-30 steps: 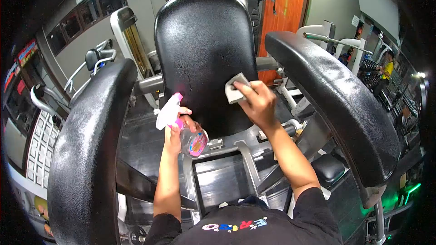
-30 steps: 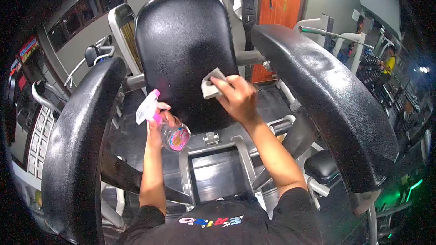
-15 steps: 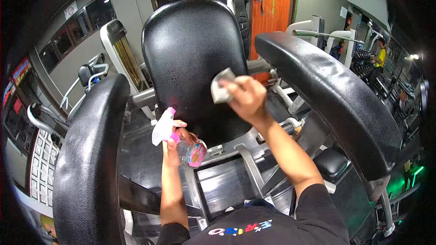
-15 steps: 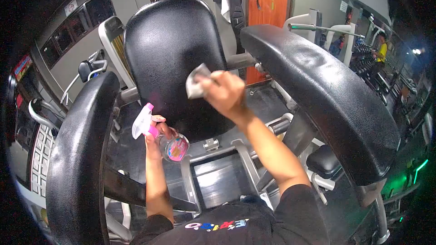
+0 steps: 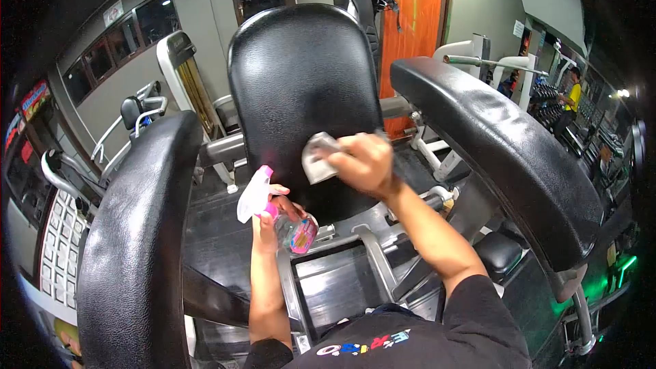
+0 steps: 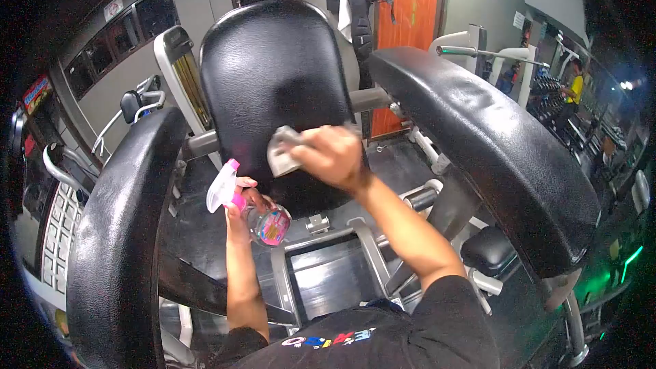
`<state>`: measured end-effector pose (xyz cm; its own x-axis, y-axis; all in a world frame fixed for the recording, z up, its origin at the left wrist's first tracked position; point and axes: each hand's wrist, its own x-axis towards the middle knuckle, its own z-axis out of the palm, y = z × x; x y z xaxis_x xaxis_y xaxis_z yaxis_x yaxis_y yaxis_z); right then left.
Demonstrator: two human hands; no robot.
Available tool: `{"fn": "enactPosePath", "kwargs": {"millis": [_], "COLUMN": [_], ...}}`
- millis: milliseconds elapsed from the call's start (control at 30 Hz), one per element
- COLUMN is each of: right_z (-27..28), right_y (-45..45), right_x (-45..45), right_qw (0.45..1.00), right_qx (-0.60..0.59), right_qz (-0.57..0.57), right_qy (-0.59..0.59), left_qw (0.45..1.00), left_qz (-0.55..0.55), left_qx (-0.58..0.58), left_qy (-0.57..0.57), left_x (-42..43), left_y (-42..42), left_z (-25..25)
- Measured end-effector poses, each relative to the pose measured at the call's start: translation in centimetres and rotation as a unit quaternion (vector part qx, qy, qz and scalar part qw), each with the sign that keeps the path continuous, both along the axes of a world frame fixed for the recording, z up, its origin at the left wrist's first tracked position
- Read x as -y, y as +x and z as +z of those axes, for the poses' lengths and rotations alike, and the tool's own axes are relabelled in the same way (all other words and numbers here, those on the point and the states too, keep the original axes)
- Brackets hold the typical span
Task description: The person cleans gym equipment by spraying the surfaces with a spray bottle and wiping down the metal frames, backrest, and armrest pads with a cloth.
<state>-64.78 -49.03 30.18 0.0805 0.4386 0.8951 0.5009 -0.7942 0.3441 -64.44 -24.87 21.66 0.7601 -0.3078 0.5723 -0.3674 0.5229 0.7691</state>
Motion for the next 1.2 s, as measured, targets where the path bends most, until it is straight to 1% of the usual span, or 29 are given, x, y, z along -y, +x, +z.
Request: {"fn": "enactPosePath", "kwargs": {"millis": [67, 100, 167, 233, 267, 333, 367, 433, 500, 567, 633, 733, 767, 833, 900, 967, 1000, 1067, 1100, 1133, 1167, 1200], "right_z": [1.0, 3.0, 8.1, 12.8, 13.8, 15.0, 14.2, 9.8, 6.7, 5.8, 8.5, 13.3, 14.2, 14.2, 11.3, 7.6, 7.2, 7.3, 8.9, 10.9, 13.1, 14.9], "right_y": [1.1, 2.4, 4.2, 7.8, 7.8, 7.7, 7.1, 5.8, 3.9, 4.1, 4.8, 6.5, 6.7, 5.9, 5.4, 3.4, 3.6, 4.3, 4.9, 5.4, 5.8, 6.3], "right_x": [2.1, 2.8, 3.0, 3.6, 3.1, 2.1, 1.8, 1.3, 1.7, 3.1, 2.3, 0.4, -0.3, -2.0, -2.1, -1.2, 0.0, 2.4, 3.0, 3.1, 2.4, 1.2], "right_qw": [0.998, 0.995, 0.969, 0.95, 0.951, 0.958, 0.967, 0.977, 0.98, 0.969, 0.966, 0.973, 0.976, 0.981, 0.994, 0.993, 0.993, 0.995, 0.991, 0.978, 0.973, 0.97], "right_qx": [0.037, 0.051, 0.016, 0.008, 0.013, -0.008, -0.008, 0.022, 0.038, 0.003, 0.01, 0.034, 0.032, 0.003, 0.016, 0.022, 0.022, 0.033, 0.042, 0.006, 0.01, 0.015], "right_qz": [-0.034, -0.048, -0.095, -0.019, -0.015, -0.067, -0.08, -0.089, -0.05, -0.05, -0.085, -0.107, -0.108, -0.109, -0.08, -0.088, -0.089, -0.092, -0.118, -0.163, -0.142, -0.152], "right_qy": [0.046, 0.078, 0.229, 0.312, 0.31, 0.279, 0.241, 0.194, 0.189, 0.243, 0.242, 0.203, 0.184, 0.16, 0.079, -0.07, -0.072, 0.01, 0.056, 0.131, 0.179, 0.189], "left_qw": [1.0, 0.999, 0.999, 0.999, 0.998, 0.997, 0.997, 0.998, 0.998, 0.998, 0.998, 0.998, 0.998, 1.0, 1.0, 0.999, 0.999, 0.999, 1.0, 1.0, 0.999, 1.0], "left_qz": [-0.017, -0.023, -0.022, -0.022, -0.029, -0.037, -0.036, -0.036, -0.019, -0.02, -0.018, -0.014, -0.01, -0.008, -0.009, -0.022, -0.023, -0.021, -0.018, -0.023, -0.028, 0.003], "left_qx": [-0.006, -0.011, -0.006, 0.008, 0.014, 0.027, 0.028, 0.022, 0.004, 0.011, 0.01, 0.01, 0.008, 0.016, 0.015, 0.017, 0.016, 0.023, 0.019, 0.017, 0.016, -0.022], "left_qy": [-0.018, -0.024, -0.031, -0.04, -0.05, -0.058, -0.059, -0.051, -0.068, -0.054, -0.052, -0.055, -0.058, -0.025, -0.019, -0.023, -0.025, -0.004, -0.005, 0.001, 0.007, 0.017], "left_x": [0.0, 0.1, 0.1, 0.3, 0.4, 0.4, 0.4, 0.3, 0.5, 0.3, 0.2, 0.3, 0.2, 0.0, 0.0, 0.0, 0.0, -0.2, -0.3, -0.3, -0.2, 0.1], "left_y": [0.1, 0.2, 0.0, 0.2, 0.2, 0.1, 0.4, 0.1, 0.2, 0.1, 0.0, 0.1, 0.0, -0.4, -0.3, -0.4, -0.3, -0.4, -0.5, -0.5, -0.6, -1.2], "left_z": [-0.2, -0.3, -0.6, -0.4, -0.5, -0.4, -0.4, -0.7, -1.0, -0.5, -0.4, -0.5, -0.5, 0.2, 0.0, 0.3, 0.4, 0.6, 0.6, 0.7, 0.9, 1.6]}}
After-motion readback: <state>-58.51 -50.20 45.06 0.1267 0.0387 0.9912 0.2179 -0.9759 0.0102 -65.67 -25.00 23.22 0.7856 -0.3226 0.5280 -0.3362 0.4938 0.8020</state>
